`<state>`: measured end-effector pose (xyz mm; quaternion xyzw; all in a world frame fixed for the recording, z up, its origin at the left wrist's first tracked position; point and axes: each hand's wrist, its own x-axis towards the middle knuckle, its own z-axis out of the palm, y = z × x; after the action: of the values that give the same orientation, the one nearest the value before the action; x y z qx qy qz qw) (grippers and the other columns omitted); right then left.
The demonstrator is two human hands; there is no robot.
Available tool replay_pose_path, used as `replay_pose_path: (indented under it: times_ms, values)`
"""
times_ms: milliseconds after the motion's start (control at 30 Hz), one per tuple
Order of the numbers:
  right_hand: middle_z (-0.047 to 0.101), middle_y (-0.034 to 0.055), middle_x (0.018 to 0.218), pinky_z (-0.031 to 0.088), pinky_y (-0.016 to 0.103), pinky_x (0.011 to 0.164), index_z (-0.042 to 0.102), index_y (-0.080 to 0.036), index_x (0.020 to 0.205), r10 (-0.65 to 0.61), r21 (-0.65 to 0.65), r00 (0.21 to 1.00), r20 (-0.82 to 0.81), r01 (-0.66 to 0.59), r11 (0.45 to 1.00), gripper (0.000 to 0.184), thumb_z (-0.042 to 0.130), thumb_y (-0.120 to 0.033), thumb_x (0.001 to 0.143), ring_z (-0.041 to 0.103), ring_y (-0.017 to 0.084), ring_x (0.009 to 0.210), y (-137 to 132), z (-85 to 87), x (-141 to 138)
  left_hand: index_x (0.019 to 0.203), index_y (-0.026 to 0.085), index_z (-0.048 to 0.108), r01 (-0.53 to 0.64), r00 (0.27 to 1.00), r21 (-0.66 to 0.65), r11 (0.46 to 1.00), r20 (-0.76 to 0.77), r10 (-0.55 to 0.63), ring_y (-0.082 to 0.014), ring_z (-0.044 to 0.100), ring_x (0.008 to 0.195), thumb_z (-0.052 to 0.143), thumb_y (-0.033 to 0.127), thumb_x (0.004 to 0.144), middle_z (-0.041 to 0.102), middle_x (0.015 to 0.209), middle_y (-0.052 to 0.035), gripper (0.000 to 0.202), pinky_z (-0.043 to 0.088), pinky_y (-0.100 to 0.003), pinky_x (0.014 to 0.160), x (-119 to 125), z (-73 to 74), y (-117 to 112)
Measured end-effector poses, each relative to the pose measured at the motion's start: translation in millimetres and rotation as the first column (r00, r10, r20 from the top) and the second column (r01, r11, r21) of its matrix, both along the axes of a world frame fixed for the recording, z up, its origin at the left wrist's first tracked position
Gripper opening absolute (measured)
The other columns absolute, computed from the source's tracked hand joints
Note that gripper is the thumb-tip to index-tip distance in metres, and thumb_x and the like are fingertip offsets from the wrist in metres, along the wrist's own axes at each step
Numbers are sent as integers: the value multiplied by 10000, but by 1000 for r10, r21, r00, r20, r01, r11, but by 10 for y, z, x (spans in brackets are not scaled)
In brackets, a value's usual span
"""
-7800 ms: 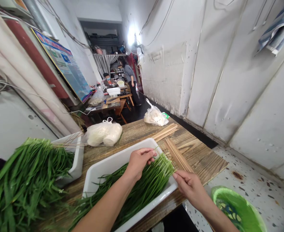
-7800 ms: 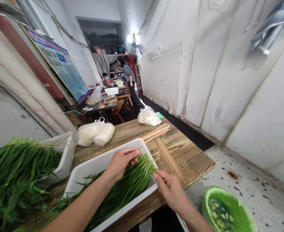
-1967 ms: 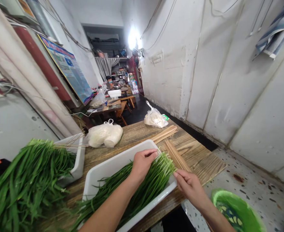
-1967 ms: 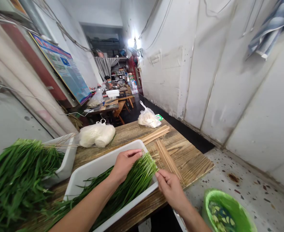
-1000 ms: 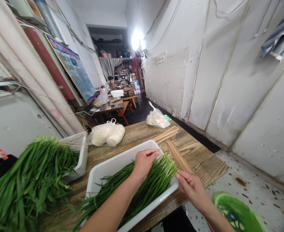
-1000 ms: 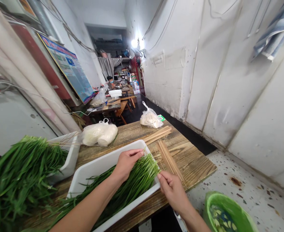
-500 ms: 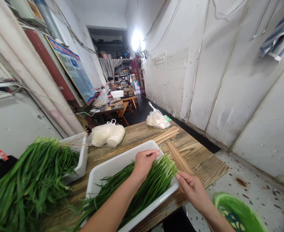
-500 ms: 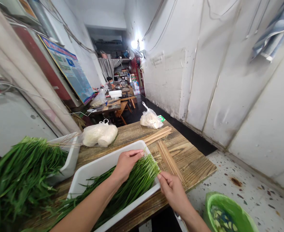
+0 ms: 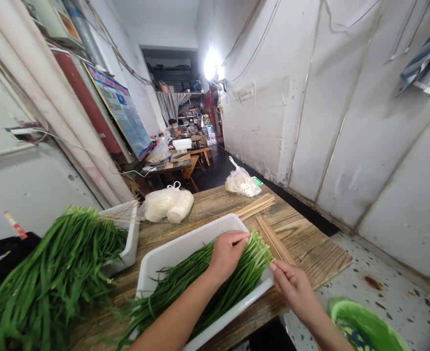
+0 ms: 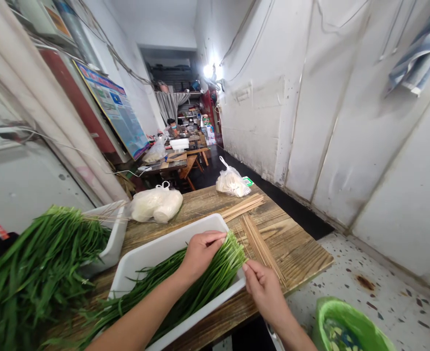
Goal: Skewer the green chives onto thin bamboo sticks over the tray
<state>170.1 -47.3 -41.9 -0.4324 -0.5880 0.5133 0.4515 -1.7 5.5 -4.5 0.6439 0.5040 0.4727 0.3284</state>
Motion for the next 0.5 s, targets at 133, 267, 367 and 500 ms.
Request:
replay_pose_path:
  times_ms: [133, 267, 367, 500]
  values:
    - [268, -72, 499, 207, 211, 416, 340, -199, 589, -5, 32, 999, 38, 4, 999, 395, 448, -473, 852, 269, 81, 451, -15, 9, 46, 921, 208, 701, 92, 995, -102, 991, -23, -94, -198, 636, 882, 519, 266, 750, 707, 930, -42, 257, 465, -313, 842, -76, 33, 53]
    - [260, -76, 482, 199, 215, 405, 340, -203, 583, 3, 6, 998, 67, -4, 1000, 397, 452, -478, 846, 251, 80, 434, -45, -6, 84, 923, 217, 695, -15, 872, -20, 1000, -490, 3, -213, 598, 930, 508, 232, 773, 695, 951, -62, 240, 412, -338, 867, -180, -141, 189]
    - [244, -82, 474, 194, 210, 386, 340, -209, 597, 23, -21, 998, 59, -22, 1000, 392, 443, -492, 847, 234, 79, 419, -56, -32, 106, 826, 207, 706, -12, 612, -32, 999, -791, -18, -256, 545, 969, 585, 220, 722, 669, 950, -90, 160, 387, -362, 832, -232, -325, 246]
    - [296, -66, 474, 226, 210, 380, 349, -207, 582, 16, -45, 996, 85, -12, 999, 415, 466, -529, 817, 274, 84, 418, -43, -49, 128, 775, 199, 697, -19, 555, -48, 999, -831, -30, -254, 517, 960, 590, 249, 727, 644, 909, -96, 127, 362, -348, 807, -253, -436, 253]
